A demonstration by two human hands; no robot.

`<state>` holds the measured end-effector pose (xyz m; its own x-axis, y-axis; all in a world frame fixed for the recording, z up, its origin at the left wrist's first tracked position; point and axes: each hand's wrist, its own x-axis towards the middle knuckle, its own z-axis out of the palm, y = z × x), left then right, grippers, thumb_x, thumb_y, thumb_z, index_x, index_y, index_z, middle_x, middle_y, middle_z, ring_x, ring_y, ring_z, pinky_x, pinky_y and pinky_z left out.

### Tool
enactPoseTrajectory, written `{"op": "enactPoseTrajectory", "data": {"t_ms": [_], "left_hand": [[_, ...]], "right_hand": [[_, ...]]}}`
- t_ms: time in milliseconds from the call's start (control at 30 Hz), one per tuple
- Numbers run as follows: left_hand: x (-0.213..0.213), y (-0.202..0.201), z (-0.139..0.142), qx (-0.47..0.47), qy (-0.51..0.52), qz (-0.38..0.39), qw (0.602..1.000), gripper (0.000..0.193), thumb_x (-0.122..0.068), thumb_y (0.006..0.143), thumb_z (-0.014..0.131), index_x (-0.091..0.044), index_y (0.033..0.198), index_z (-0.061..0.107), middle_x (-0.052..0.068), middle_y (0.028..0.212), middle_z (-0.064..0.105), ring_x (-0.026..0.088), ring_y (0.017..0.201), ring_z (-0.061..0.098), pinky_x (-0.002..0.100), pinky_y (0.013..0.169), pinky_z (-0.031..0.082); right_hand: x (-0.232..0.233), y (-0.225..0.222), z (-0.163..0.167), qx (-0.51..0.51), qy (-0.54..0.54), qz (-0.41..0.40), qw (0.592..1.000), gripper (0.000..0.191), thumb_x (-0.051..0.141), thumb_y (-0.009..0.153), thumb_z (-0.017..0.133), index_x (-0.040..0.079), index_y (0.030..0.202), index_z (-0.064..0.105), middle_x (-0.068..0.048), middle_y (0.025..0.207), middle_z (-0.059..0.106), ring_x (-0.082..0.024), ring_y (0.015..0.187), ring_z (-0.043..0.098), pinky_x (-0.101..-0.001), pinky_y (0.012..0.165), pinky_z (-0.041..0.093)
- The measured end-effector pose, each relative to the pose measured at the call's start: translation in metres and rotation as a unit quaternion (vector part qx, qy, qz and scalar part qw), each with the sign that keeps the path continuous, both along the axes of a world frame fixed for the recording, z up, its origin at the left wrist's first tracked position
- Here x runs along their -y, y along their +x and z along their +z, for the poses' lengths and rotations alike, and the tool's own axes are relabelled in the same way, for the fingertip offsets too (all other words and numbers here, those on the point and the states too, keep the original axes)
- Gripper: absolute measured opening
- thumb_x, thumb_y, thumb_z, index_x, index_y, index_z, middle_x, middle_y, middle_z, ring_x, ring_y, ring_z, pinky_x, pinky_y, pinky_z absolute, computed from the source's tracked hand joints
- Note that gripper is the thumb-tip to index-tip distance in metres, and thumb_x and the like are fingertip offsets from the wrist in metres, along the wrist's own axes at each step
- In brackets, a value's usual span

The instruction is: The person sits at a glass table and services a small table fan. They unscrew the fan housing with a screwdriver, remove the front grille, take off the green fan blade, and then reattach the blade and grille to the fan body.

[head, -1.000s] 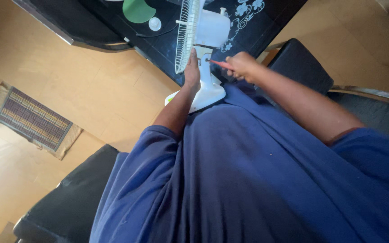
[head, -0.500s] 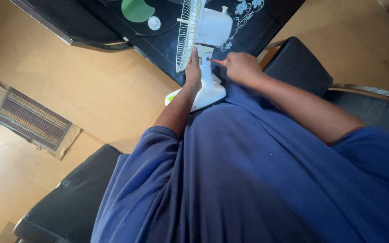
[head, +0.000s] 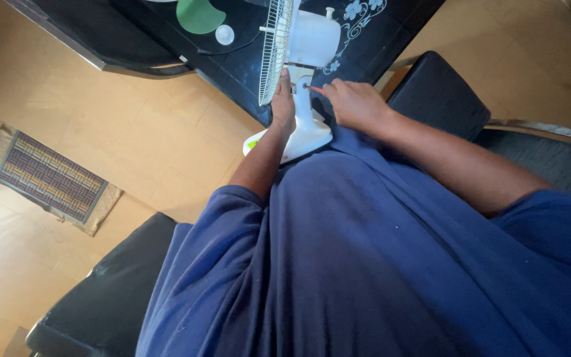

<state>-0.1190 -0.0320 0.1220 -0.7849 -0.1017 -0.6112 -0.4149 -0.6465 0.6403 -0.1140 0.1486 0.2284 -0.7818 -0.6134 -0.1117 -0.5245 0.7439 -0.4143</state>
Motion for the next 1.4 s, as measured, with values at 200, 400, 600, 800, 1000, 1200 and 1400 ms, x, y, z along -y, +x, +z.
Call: {"op": "enactPoseTrajectory", "data": {"t_ms": [200,400,600,800,1000,1200,1400], "left_hand": [[-0.001,0.002,0.001,0.014,0.005,-0.007,1.000,0.052,-0.051,0.097,0.062,-0.004,0.120,0.068,0.007,0.091,0.065,0.015,0.079,0.064,0.031,0.070,0.054],[-0.001,0.002,0.000,0.015,0.028,0.006,0.999,0.046,-0.051,0.097,0.061,-0.007,0.108,0.066,0.006,0.088,0.064,0.016,0.076,0.064,0.032,0.068,0.054],[-0.002,-0.001,-0.003,0.008,-0.015,0.010,1.000,0.047,-0.052,0.101,0.060,-0.005,0.106,0.065,0.005,0.089,0.061,0.013,0.078,0.061,0.029,0.069,0.052],[0.003,-0.001,0.001,0.014,-0.010,0.001,1.000,0.044,-0.051,0.101,0.056,-0.007,0.099,0.062,0.005,0.084,0.060,0.015,0.074,0.060,0.030,0.065,0.050],[0.000,-0.005,-0.014,-0.018,-0.171,-0.013,0.985,0.043,-0.049,0.107,0.057,-0.007,0.105,0.062,0.000,0.089,0.053,0.011,0.080,0.044,0.028,0.072,0.040],[0.007,-0.013,-0.021,-0.005,-0.173,0.008,0.985,0.045,-0.051,0.105,0.045,-0.012,0.123,0.060,-0.002,0.105,0.061,0.010,0.088,0.054,0.027,0.080,0.045],[0.013,-0.029,0.009,0.002,-0.005,0.018,1.000,0.061,-0.058,0.106,0.032,-0.005,0.116,0.062,0.011,0.090,0.068,0.020,0.077,0.066,0.035,0.071,0.054]], "right_hand": [[0.000,-0.010,-0.027,0.485,-0.049,-0.335,0.806,0.030,0.029,0.106,0.046,0.010,0.111,0.068,-0.009,0.083,0.072,-0.031,0.057,0.060,-0.0475,0.056,0.044],[-0.005,-0.016,-0.035,0.276,0.001,-0.275,0.921,0.034,0.030,0.092,0.068,-0.002,0.103,0.063,-0.016,0.080,0.070,-0.028,0.071,0.071,-0.0419,0.064,0.055],[0.006,0.002,-0.035,0.038,0.091,-0.079,0.992,0.020,0.017,0.096,0.060,-0.002,0.104,0.062,-0.023,0.093,0.069,-0.042,0.074,0.069,-0.0531,0.065,0.054],[-0.003,-0.014,-0.062,0.546,-0.141,-0.299,0.770,0.042,0.034,0.108,0.046,-0.003,0.109,0.066,-0.010,0.081,0.067,-0.019,0.054,0.054,-0.0355,0.047,0.043],[-0.051,-0.028,-0.050,0.585,-0.129,-0.266,0.755,0.033,0.037,0.102,0.054,0.008,0.110,0.064,-0.002,0.079,0.063,-0.010,0.055,0.054,-0.0274,0.049,0.045],[-0.083,-0.062,-0.092,0.390,-0.153,-0.349,0.838,0.039,0.042,0.090,0.077,0.008,0.100,0.059,0.000,0.078,0.056,-0.012,0.063,0.052,-0.0317,0.054,0.041],[-0.080,-0.131,-0.126,0.153,-0.107,-0.344,0.920,0.044,0.039,0.088,0.086,0.005,0.090,0.057,-0.012,0.082,0.065,-0.033,0.074,0.064,-0.0443,0.068,0.051]]}}
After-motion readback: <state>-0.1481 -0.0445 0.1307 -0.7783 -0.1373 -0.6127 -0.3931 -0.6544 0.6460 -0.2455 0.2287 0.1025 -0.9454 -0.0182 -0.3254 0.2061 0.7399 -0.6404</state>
